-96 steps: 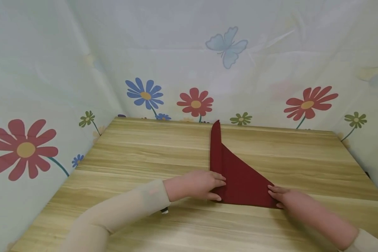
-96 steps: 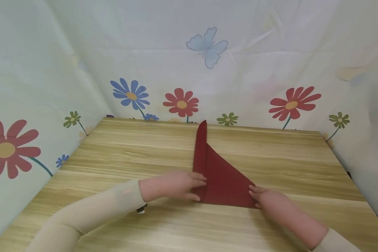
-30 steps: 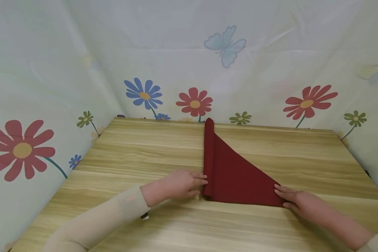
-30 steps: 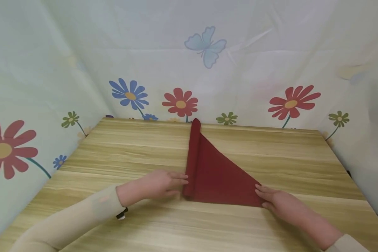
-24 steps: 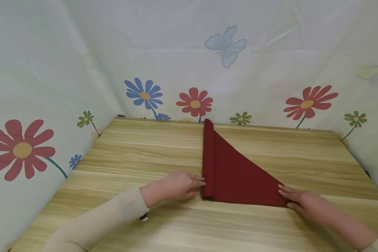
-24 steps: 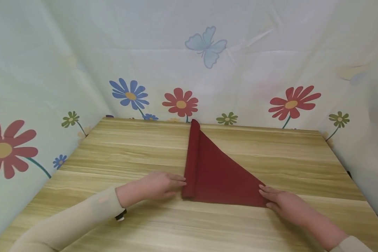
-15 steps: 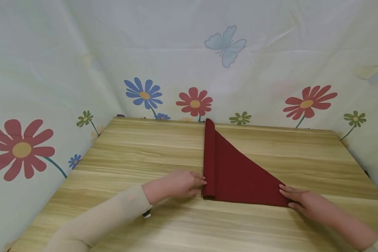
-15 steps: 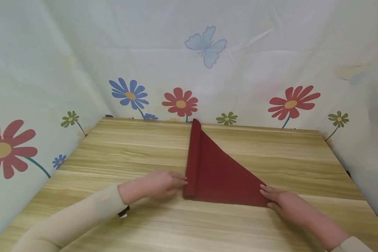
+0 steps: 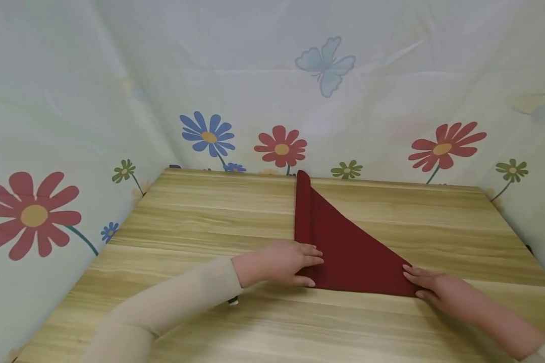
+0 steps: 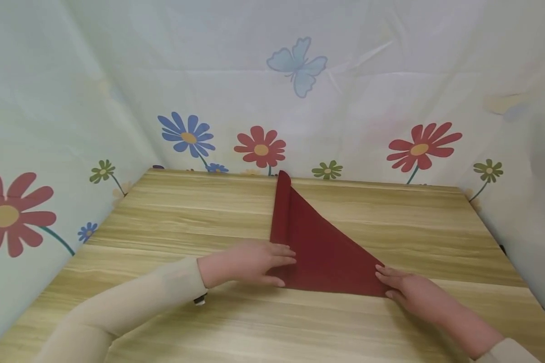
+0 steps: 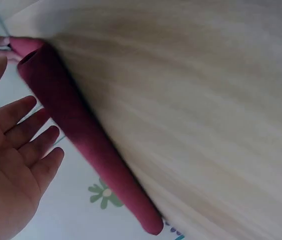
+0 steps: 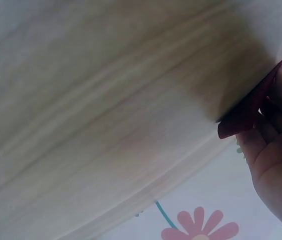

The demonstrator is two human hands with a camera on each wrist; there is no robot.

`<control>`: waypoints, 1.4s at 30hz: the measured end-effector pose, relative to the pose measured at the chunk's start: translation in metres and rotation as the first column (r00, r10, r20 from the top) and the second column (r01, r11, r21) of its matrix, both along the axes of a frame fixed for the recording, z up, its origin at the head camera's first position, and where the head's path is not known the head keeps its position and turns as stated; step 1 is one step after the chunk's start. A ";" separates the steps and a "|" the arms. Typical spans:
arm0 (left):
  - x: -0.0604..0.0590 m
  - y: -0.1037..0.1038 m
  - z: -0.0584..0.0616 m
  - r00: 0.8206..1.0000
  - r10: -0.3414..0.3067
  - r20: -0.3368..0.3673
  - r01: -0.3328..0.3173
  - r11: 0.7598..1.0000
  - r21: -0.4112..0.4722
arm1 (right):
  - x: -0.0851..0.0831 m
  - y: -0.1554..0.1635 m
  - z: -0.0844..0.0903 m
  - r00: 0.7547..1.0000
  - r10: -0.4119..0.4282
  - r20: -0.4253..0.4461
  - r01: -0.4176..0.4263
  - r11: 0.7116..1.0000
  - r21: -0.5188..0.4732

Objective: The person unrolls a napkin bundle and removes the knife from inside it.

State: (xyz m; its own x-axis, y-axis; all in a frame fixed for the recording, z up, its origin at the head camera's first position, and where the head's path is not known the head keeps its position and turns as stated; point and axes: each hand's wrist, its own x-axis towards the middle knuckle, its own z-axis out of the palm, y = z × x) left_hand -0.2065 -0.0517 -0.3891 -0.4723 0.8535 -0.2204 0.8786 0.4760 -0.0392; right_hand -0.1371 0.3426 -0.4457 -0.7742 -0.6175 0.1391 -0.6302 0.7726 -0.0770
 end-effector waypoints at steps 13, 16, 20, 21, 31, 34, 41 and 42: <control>0.000 -0.016 -0.013 1.000 -0.005 0.004 0.005 0.998 0.056 | -0.002 0.004 -0.001 1.000 0.005 0.031 -0.004 1.000 -0.018; 0.001 -0.022 -0.010 1.000 0.010 0.011 -0.011 0.997 0.082 | -0.002 0.004 -0.002 0.999 0.005 0.033 -0.005 1.000 -0.024; 0.004 -0.028 -0.003 0.999 0.041 0.014 -0.043 0.995 0.088 | -0.002 0.006 -0.002 1.000 0.005 0.023 -0.004 1.000 -0.027; 0.004 -0.030 -0.002 0.999 0.050 0.009 -0.051 0.995 0.083 | -0.002 0.006 -0.002 1.000 0.007 0.022 -0.006 1.000 -0.029; 0.006 -0.052 -0.004 0.991 0.131 -0.008 -0.130 0.985 0.113 | -0.002 0.011 -0.005 1.000 -0.013 -0.014 0.013 0.999 -0.035; 0.006 -0.059 -0.009 0.988 0.153 -0.007 -0.151 0.980 0.130 | -0.002 0.014 -0.003 0.999 -0.042 0.007 0.042 0.999 0.007; 0.006 -0.060 -0.012 0.990 0.136 -0.039 -0.129 0.980 0.155 | -0.003 0.017 -0.001 0.997 -0.057 0.059 0.055 0.998 0.035; 0.007 -0.059 -0.012 0.989 0.140 -0.036 -0.133 0.979 0.152 | -0.003 0.018 -0.001 0.996 -0.059 0.060 0.057 0.998 0.033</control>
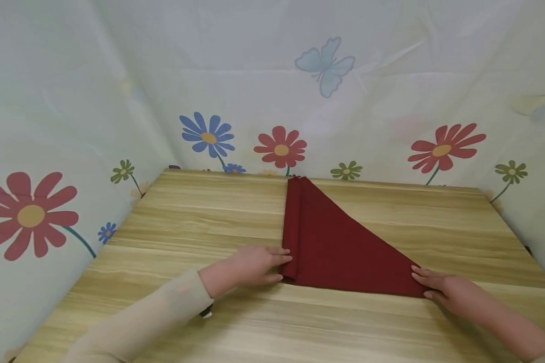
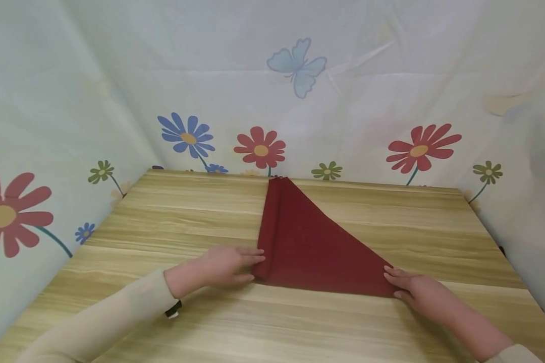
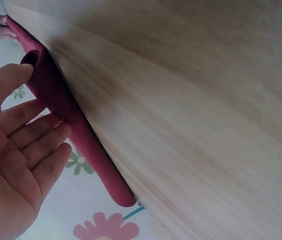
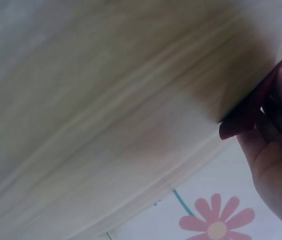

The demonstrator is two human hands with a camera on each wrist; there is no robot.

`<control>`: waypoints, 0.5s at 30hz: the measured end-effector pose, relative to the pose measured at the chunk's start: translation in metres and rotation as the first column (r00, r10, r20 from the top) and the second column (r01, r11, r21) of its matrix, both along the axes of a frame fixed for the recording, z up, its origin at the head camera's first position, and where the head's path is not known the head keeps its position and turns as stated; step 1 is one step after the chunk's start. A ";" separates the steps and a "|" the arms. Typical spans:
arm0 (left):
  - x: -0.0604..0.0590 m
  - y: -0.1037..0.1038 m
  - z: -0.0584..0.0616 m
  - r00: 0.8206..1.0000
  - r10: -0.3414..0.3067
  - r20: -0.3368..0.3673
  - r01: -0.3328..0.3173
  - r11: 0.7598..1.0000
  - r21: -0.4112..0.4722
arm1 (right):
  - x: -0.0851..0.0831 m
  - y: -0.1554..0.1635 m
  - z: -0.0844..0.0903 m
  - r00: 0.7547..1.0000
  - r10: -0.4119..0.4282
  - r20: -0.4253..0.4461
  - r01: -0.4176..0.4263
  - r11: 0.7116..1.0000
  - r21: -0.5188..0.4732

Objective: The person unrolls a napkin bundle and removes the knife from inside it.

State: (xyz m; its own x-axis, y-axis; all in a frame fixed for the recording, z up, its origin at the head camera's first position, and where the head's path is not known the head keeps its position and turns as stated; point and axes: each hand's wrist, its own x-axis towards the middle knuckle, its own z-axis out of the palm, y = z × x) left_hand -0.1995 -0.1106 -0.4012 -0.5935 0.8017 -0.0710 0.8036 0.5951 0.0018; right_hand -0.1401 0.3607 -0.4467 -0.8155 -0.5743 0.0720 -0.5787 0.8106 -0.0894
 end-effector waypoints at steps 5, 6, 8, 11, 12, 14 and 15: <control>0.001 0.005 0.001 0.999 0.020 0.034 -0.020 1.000 -0.012 | 0.003 0.003 -0.001 0.999 -0.007 -0.039 0.006 1.000 -0.029; 0.000 0.006 0.001 0.999 0.018 0.038 -0.017 1.000 -0.009 | 0.003 0.004 -0.001 0.999 -0.008 -0.049 0.007 0.999 -0.033; -0.001 0.008 0.003 0.999 0.012 0.051 -0.012 1.000 -0.002 | 0.004 0.005 -0.001 0.998 -0.009 -0.062 0.007 0.999 -0.036; -0.004 0.014 0.009 0.999 -0.003 0.052 0.003 1.000 -0.004 | 0.003 0.005 0.002 0.998 -0.009 -0.055 0.008 1.000 -0.020; -0.004 0.017 0.011 0.999 -0.006 0.051 0.007 1.000 -0.007 | 0.003 0.004 0.004 0.999 -0.007 -0.034 0.007 1.000 -0.014; -0.005 0.024 0.016 0.999 -0.013 0.052 0.014 1.000 -0.022 | 0.001 0.002 0.008 1.000 -0.005 0.000 0.005 1.000 0.008; -0.006 0.028 0.018 0.998 -0.016 0.056 0.019 0.999 -0.037 | -0.001 0.000 0.011 1.000 -0.004 0.028 0.004 1.000 0.016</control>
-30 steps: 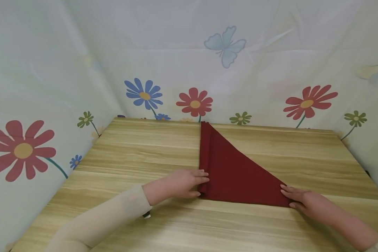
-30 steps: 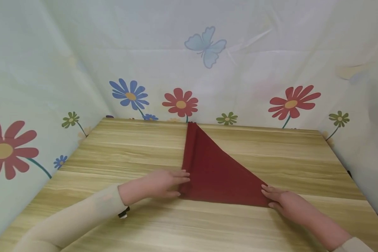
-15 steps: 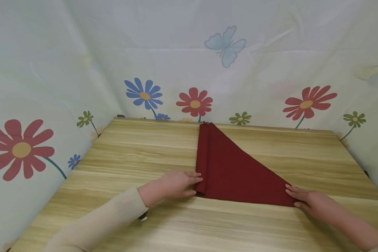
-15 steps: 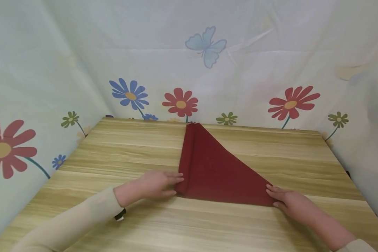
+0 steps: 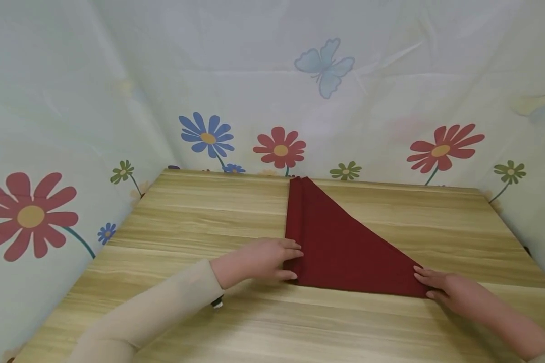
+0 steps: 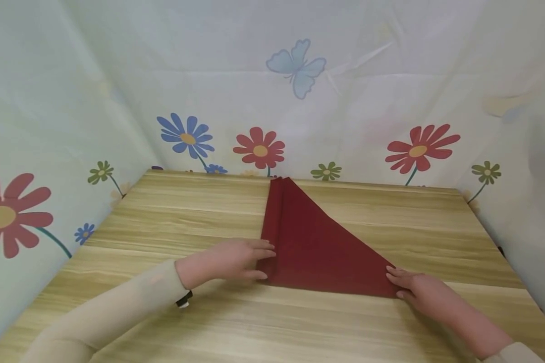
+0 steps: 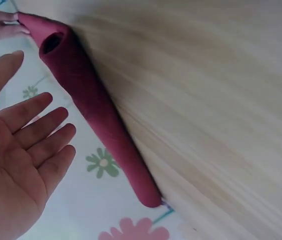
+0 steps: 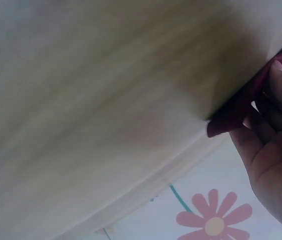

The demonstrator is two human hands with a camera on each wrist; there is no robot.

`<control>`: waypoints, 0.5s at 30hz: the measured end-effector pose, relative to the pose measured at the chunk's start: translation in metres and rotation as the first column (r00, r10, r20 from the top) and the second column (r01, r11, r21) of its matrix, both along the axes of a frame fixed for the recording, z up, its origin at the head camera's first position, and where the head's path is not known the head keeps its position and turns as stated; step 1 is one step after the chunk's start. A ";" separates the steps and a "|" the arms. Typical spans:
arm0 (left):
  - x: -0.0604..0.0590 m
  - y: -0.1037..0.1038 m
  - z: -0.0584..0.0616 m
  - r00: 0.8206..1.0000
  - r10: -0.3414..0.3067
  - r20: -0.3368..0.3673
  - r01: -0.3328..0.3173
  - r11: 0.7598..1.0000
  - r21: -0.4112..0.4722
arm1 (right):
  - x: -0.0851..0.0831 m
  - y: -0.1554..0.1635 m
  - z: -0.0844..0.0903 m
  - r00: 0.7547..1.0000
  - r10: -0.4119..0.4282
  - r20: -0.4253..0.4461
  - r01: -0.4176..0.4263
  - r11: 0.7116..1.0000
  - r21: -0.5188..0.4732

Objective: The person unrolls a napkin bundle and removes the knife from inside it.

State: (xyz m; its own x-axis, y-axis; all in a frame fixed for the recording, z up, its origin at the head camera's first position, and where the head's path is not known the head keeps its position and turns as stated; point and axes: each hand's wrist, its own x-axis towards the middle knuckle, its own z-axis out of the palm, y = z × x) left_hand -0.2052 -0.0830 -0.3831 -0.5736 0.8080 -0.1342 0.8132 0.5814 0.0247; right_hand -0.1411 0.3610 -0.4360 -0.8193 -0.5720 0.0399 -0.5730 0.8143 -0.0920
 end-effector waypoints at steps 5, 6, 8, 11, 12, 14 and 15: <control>-0.002 0.019 0.001 0.999 -0.044 0.012 0.045 0.996 -0.083 | -0.006 -0.010 0.012 0.991 -0.036 0.131 0.031 0.999 0.045; -0.003 0.022 0.000 0.999 -0.054 0.009 0.054 0.994 -0.095 | -0.007 -0.011 0.013 0.988 -0.048 0.144 0.041 0.998 0.051; -0.004 0.026 -0.003 0.998 -0.065 0.003 0.065 0.991 -0.116 | -0.007 -0.014 0.015 0.985 -0.069 0.161 0.060 0.996 0.062; -0.006 0.028 -0.007 0.998 -0.058 0.007 0.058 0.990 -0.130 | -0.007 -0.014 0.015 0.984 -0.065 0.165 0.056 0.997 0.057; -0.007 0.028 -0.009 0.999 -0.053 0.007 0.054 0.990 -0.134 | -0.006 -0.014 0.016 0.984 -0.069 0.164 0.060 0.997 0.057; -0.008 0.025 -0.011 0.999 -0.042 0.020 0.044 0.991 -0.129 | -0.005 -0.012 0.015 0.986 -0.062 0.157 0.054 0.997 0.052; -0.009 0.024 -0.012 0.999 -0.038 0.027 0.041 0.992 -0.122 | -0.004 -0.011 0.014 0.987 -0.059 0.153 0.052 0.997 0.049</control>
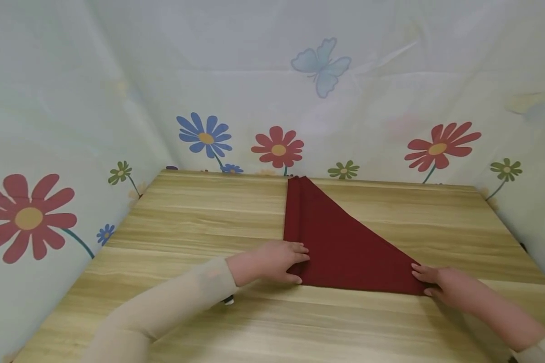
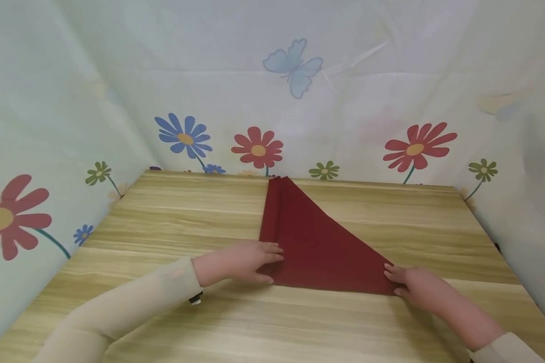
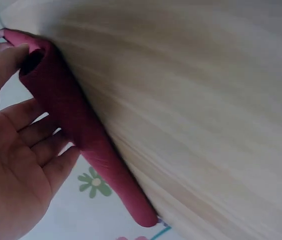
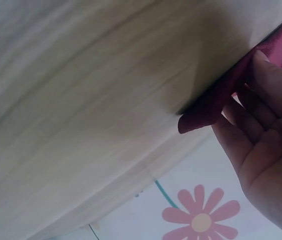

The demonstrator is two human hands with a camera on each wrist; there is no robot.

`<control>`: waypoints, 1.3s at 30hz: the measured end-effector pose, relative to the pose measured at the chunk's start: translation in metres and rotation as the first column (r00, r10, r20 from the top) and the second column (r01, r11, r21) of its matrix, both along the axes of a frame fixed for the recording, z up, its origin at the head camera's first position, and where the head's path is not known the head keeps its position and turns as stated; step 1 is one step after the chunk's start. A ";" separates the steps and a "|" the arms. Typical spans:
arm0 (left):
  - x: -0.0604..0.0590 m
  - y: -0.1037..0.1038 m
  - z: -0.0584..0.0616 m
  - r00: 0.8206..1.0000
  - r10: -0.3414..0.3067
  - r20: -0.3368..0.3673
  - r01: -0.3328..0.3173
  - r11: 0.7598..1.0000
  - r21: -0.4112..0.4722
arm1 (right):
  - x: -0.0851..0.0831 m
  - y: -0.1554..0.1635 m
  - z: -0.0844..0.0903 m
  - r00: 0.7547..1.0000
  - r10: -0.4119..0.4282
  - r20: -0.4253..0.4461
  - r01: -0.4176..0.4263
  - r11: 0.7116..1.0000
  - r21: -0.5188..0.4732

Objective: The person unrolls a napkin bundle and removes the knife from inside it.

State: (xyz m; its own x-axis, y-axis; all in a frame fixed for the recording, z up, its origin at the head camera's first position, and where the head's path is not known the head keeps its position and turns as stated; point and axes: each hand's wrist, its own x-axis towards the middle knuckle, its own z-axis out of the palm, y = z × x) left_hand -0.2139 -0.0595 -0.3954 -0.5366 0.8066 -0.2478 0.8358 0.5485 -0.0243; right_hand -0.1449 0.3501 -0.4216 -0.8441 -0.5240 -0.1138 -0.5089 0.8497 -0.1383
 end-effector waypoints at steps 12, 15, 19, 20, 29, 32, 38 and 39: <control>0.001 -0.025 0.004 0.998 0.012 0.069 -0.021 0.993 0.120 | 0.004 0.003 -0.002 0.999 -0.021 -0.033 0.021 1.000 -0.002; 0.002 -0.031 0.006 0.998 0.022 0.061 -0.030 0.991 0.129 | 0.004 0.004 -0.002 1.000 -0.009 -0.027 0.009 1.000 -0.010; 0.004 -0.039 0.008 0.998 0.044 0.034 -0.048 0.990 0.129 | 0.003 0.005 -0.002 1.000 -0.001 -0.023 0.001 1.000 0.003; 0.005 -0.040 0.009 0.999 0.047 0.019 -0.049 0.991 0.124 | 0.003 0.006 -0.002 1.000 0.000 -0.025 0.000 1.000 0.007; 0.009 -0.050 0.008 0.998 0.038 -0.058 -0.030 0.991 0.132 | 0.005 0.012 -0.005 0.999 0.000 -0.046 0.001 1.000 0.021; 0.010 -0.053 0.007 0.996 0.045 -0.074 -0.035 0.990 0.136 | 0.007 0.015 -0.006 0.998 -0.012 -0.063 0.013 1.000 0.020; 0.011 -0.059 0.003 0.994 0.084 -0.065 -0.076 0.990 0.120 | 0.009 0.019 -0.005 0.998 -0.029 -0.060 0.032 0.999 0.035; 0.011 -0.059 0.002 0.994 0.088 -0.059 -0.080 0.989 0.126 | 0.009 0.020 -0.005 0.998 -0.031 -0.059 0.034 0.998 0.043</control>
